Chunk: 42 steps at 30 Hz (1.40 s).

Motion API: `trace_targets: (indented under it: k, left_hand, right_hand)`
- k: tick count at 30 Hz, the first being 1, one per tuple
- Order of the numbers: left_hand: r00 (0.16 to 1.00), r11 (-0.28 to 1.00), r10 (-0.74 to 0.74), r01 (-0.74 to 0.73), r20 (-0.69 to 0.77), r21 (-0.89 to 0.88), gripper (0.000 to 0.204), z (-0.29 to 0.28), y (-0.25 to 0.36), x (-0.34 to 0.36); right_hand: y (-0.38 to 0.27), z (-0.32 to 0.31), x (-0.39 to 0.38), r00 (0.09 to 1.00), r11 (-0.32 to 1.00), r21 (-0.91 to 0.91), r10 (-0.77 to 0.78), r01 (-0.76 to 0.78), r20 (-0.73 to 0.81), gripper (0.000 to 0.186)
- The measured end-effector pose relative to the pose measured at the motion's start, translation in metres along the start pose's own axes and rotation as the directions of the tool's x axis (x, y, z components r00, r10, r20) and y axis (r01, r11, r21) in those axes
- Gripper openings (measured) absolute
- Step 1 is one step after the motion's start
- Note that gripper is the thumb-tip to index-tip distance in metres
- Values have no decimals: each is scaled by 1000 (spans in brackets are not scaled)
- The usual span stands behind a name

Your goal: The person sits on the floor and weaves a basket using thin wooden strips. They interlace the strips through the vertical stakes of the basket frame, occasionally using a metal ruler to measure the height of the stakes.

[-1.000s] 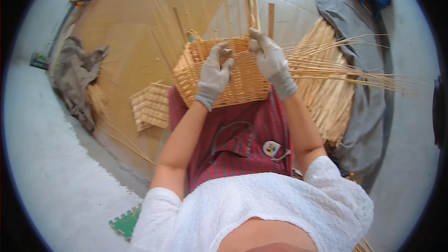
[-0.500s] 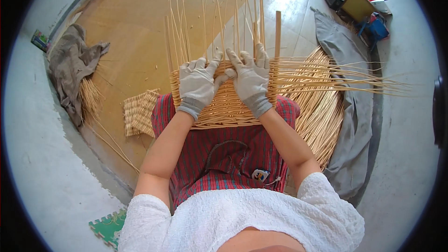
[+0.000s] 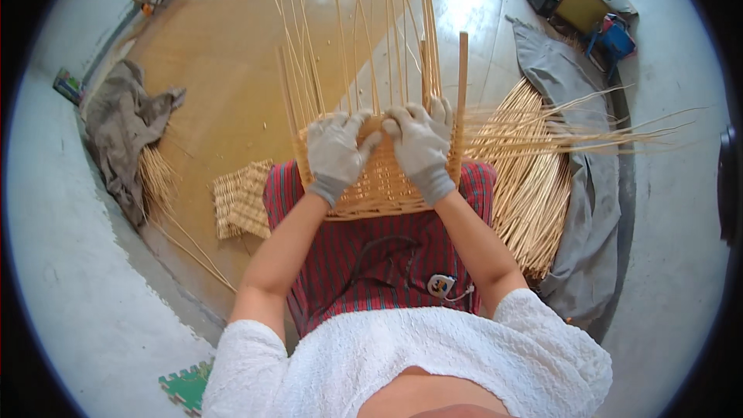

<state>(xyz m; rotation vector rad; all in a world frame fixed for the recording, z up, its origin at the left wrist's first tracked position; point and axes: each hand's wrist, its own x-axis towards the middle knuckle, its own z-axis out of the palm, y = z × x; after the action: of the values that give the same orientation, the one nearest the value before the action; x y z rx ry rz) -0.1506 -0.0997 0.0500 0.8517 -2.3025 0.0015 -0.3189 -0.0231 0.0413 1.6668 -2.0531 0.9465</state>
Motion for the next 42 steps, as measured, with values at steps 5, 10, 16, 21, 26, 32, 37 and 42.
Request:
trace_targets:
  k: [5,10,16,21,26,32,37,42]
  left_hand:
    - [998,998,32,-29,61,-62,42,-23,18,-26]
    - [996,999,1,2,88,-34,54,-21,22,-36]
    - [988,986,-105,89,-109,-142,63,-18,42,-8]
    - [800,894,-352,441,486,-78,68,1,53,46]
    - [808,986,-161,153,567,62,66,20,27,64]
    - [986,942,-86,128,145,-310,52,-24,41,30]
    - [660,93,65,742,748,-663,23,-24,98,-91]
    - [892,427,-118,442,436,-789,29,-28,121,-139]
  right_hand:
    - [-26,-68,-38,998,991,134,29,-20,-65,33]
    - [-14,-131,-116,751,942,332,-180,-55,636,30]
    - [8,-178,-259,661,976,168,-217,138,718,41]
    - [1,-155,-274,664,994,40,38,-102,747,43]
    - [9,-152,-231,596,941,143,72,-306,800,47]
    - [28,-149,-195,540,5,563,290,-826,790,49]
    - [24,-114,-162,753,450,610,295,-652,587,32]
    - [5,-95,-151,622,107,623,301,-775,723,40]
